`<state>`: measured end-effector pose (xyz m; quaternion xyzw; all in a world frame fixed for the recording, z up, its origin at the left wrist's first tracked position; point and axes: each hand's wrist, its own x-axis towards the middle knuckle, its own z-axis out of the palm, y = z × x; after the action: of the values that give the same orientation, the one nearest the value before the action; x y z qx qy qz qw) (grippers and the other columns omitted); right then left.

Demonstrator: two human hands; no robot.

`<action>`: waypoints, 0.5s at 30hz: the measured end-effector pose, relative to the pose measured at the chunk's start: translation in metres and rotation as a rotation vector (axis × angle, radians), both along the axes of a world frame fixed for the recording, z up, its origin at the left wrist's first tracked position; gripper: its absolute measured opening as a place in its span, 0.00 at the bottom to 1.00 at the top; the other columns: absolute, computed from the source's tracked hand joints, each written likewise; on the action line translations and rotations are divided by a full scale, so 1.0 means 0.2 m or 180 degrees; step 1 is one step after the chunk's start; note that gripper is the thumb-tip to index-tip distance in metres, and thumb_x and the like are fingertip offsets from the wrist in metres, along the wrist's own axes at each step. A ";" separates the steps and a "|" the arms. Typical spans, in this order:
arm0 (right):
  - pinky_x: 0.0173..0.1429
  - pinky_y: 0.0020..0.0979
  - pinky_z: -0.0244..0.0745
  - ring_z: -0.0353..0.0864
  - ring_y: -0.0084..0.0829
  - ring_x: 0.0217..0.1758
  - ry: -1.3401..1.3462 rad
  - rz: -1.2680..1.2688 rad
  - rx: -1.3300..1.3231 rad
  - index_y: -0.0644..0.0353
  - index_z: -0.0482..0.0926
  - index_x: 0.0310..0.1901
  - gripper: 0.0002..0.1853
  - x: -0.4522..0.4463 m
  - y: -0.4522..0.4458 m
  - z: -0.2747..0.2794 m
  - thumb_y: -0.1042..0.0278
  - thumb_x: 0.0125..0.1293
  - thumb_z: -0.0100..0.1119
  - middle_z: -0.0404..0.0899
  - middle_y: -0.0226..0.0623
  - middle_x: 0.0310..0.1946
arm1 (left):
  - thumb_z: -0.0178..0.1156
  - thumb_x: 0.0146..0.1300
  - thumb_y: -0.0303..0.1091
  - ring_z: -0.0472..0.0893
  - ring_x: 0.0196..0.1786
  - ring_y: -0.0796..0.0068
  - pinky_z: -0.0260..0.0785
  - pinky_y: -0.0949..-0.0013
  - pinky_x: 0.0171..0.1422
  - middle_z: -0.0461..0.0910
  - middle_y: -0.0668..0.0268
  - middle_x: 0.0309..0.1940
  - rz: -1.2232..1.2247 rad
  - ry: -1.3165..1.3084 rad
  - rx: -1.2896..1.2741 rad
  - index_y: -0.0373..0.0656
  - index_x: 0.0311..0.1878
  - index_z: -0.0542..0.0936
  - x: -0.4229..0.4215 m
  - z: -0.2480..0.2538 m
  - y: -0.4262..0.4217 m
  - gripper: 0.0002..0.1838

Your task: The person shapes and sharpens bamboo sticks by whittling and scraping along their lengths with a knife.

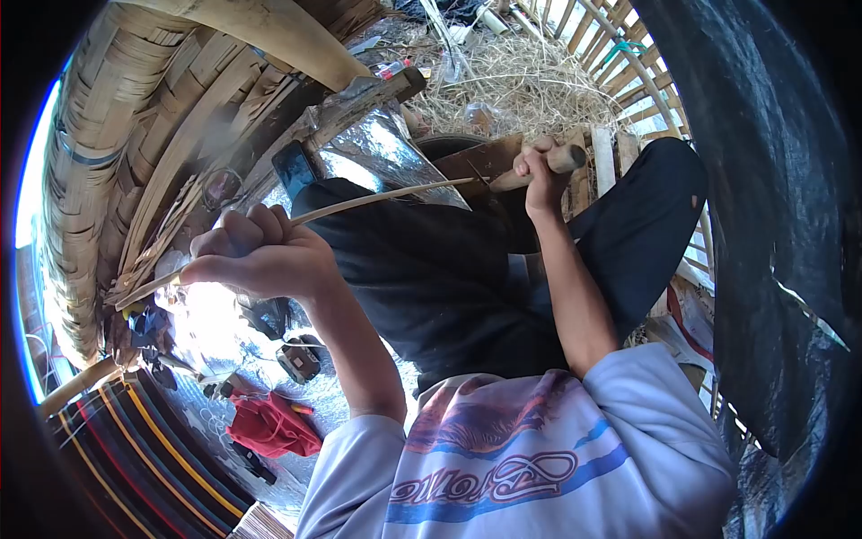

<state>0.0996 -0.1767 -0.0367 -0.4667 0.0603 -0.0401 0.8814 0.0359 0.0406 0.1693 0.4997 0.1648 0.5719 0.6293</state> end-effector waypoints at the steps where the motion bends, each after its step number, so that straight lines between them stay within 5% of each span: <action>1: 0.25 0.26 0.62 0.69 0.21 0.19 0.0009 0.0003 0.0009 0.59 0.68 0.18 0.12 -0.01 0.02 -0.07 0.72 0.53 0.61 0.68 0.24 0.14 | 0.35 0.68 0.63 0.39 0.15 0.87 0.31 0.78 0.16 0.40 0.78 0.12 -0.0035 -0.0031 0.0048 0.53 0.20 0.48 -0.01 -0.01 0.01 0.28; 3: 0.26 0.25 0.61 0.67 0.19 0.19 -0.0671 -0.0015 -0.1885 0.58 0.67 0.18 0.12 -0.04 0.03 -0.15 0.72 0.52 0.61 0.67 0.24 0.14 | 0.36 0.68 0.63 0.39 0.15 0.87 0.32 0.78 0.16 0.40 0.78 0.12 -0.0048 -0.0014 -0.0016 0.53 0.20 0.49 -0.03 0.00 -0.01 0.28; 4: 0.26 0.25 0.60 0.65 0.17 0.20 -0.0500 0.0145 -0.2133 0.59 0.67 0.18 0.12 -0.02 0.03 -0.12 0.72 0.52 0.61 0.66 0.24 0.15 | 0.36 0.68 0.63 0.39 0.15 0.87 0.32 0.78 0.16 0.40 0.78 0.12 -0.0007 -0.0080 -0.0063 0.53 0.20 0.49 0.00 0.01 -0.02 0.28; 10: 0.27 0.22 0.63 0.67 0.14 0.22 -0.0210 0.0082 -0.2068 0.60 0.71 0.21 0.08 -0.01 0.07 -0.12 0.72 0.52 0.61 0.69 0.23 0.16 | 0.37 0.67 0.63 0.44 0.13 0.86 0.38 0.78 0.15 0.45 0.77 0.12 -0.0818 0.0112 0.0019 0.51 0.22 0.52 0.05 -0.29 -0.04 0.28; 15: 0.28 0.22 0.65 0.69 0.14 0.23 -0.0063 0.0034 -0.1726 0.61 0.73 0.22 0.07 -0.02 0.03 -0.12 0.72 0.52 0.61 0.71 0.23 0.17 | 0.34 0.69 0.61 0.51 0.13 0.85 0.45 0.79 0.16 0.49 0.75 0.11 -0.0533 0.0721 -0.0158 0.49 0.23 0.54 0.11 -0.68 -0.08 0.27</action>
<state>0.0955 -0.1701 -0.0603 -0.6856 0.0364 -0.0547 0.7250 0.0573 0.0251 0.0329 0.5573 0.2066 0.4532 0.6644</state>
